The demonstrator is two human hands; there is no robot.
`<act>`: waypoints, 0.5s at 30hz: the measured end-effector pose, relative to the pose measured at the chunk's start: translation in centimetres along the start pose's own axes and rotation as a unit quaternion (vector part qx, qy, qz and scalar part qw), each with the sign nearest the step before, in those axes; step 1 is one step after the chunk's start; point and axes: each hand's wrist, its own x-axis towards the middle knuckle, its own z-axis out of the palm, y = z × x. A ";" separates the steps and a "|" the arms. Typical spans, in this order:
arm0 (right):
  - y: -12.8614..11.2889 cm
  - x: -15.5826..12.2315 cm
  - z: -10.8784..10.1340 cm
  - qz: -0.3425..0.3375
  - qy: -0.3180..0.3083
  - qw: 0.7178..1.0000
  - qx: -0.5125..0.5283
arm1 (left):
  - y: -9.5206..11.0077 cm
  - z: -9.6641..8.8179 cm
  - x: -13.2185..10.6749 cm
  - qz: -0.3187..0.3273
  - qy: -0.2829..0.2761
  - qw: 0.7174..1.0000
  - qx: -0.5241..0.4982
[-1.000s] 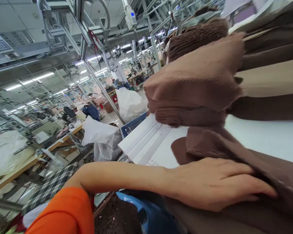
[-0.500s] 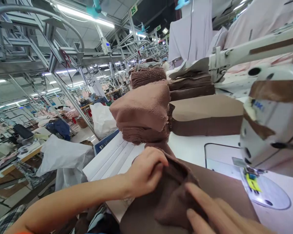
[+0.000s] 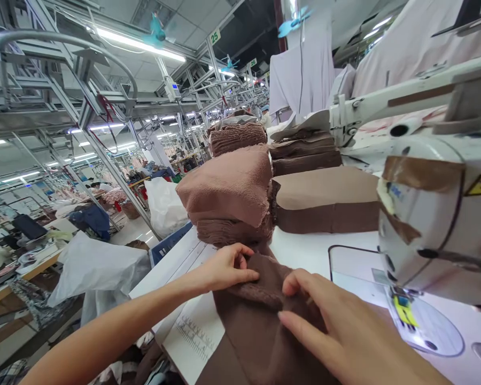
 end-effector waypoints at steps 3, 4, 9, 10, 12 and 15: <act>0.4 0.0 0.1 0.043 -0.037 0.996 0.063 | 0.4 -0.4 0.2 0.028 -0.007 0.999 -0.017; 0.6 0.0 -0.1 0.062 -0.071 0.992 0.089 | 0.6 -0.6 0.0 0.051 0.006 0.998 -0.025; -0.1 0.4 -1.4 0.114 -0.145 0.967 0.176 | 3.2 -2.9 -2.3 0.228 0.118 0.964 -0.063; -0.5 0.6 -1.5 0.093 -0.119 0.974 0.169 | 3.9 -3.3 -2.8 0.264 0.133 0.953 -0.062; -1.4 0.8 -1.5 0.041 -0.078 0.988 0.129 | 5.3 -4.0 -3.6 0.329 0.160 0.929 -0.048; -2.8 0.9 -1.1 0.011 -0.071 0.995 0.071 | 7.5 -4.9 -4.4 0.407 0.213 0.888 -0.011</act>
